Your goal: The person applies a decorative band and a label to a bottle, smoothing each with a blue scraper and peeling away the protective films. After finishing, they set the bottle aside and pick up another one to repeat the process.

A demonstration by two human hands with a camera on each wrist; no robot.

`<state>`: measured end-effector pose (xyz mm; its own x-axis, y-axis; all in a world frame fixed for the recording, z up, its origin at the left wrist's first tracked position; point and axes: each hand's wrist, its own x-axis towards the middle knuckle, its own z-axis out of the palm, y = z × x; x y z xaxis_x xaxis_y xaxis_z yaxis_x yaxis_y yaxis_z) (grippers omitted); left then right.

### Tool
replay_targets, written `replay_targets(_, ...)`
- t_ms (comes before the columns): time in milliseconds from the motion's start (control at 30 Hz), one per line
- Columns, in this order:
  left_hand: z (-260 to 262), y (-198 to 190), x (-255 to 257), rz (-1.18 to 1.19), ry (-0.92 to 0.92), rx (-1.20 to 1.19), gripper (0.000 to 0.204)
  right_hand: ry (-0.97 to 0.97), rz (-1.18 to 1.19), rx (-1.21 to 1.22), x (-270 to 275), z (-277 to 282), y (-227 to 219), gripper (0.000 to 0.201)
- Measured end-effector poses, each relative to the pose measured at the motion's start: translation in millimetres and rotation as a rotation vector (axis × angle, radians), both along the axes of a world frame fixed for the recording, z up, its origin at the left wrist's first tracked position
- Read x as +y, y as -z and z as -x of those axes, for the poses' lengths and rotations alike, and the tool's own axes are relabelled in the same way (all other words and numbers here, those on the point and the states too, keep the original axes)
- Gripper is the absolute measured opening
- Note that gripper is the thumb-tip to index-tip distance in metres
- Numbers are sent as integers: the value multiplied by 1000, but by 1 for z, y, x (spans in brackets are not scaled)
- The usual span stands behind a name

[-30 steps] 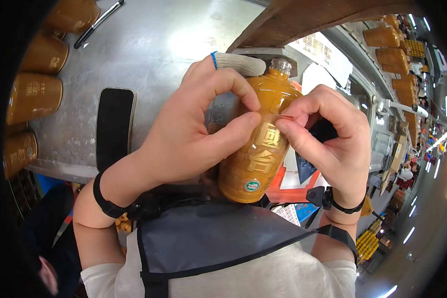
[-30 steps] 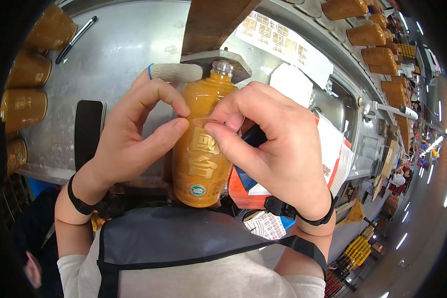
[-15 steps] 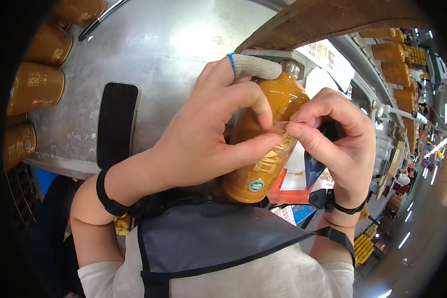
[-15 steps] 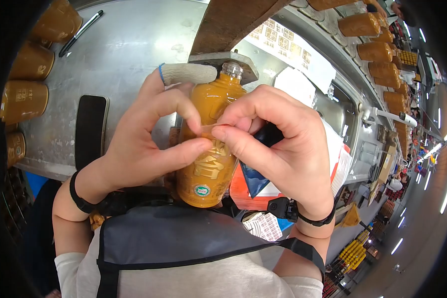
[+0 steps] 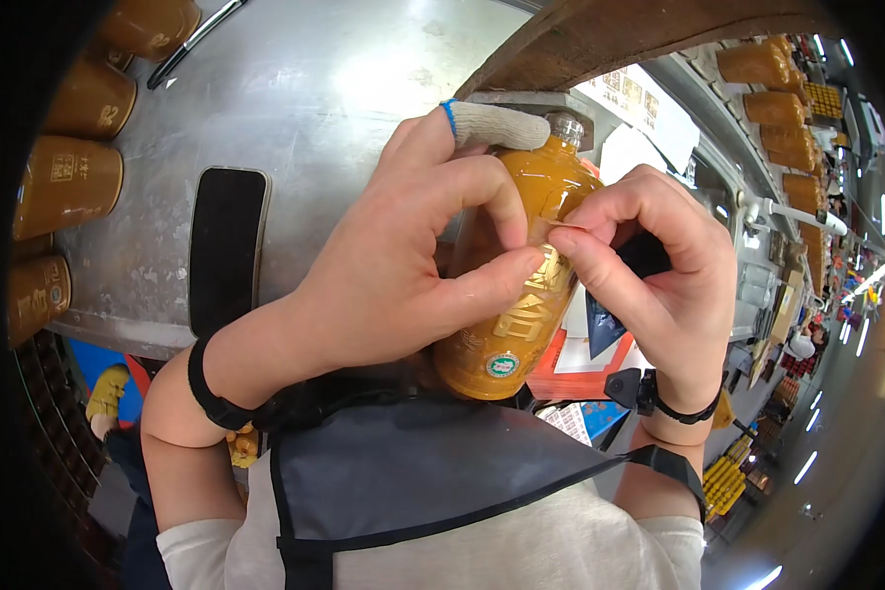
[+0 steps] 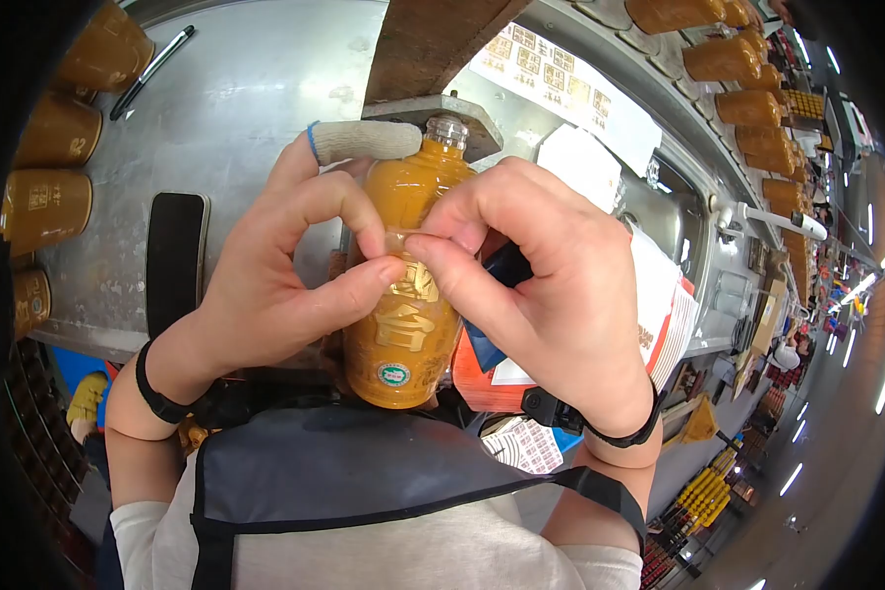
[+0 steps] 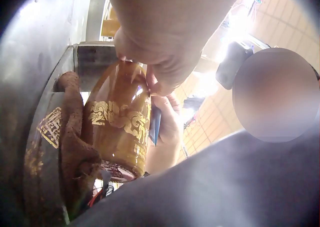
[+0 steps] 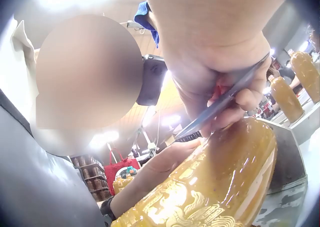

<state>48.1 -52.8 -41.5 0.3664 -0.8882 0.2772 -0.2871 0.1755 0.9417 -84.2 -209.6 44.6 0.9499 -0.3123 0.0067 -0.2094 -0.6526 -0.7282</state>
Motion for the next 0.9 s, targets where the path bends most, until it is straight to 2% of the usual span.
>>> replay_targets(167,-3,3,4,-74,-1,7,20,22,30,14,2,0,0,12)
replay_targets(233,-1,3,6,-72,6,102,37,22,21,12,2,0,0,12)
replay_targets(267,-1,4,6,-73,5,103,37,23,13,9,2,0,1,12)
replay_targets(333,1,8,5,-55,-8,83,57,18,13,7,2,0,1,12)
replay_targets(433,2,7,4,-57,-19,121,66,14,21,7,2,-1,1,12)
replay_targets(667,1,16,4,-3,13,193,59,5,48,1,2,-1,1,13)
replay_targets(900,3,13,3,-13,69,162,70,12,127,30,3,-1,-2,14)
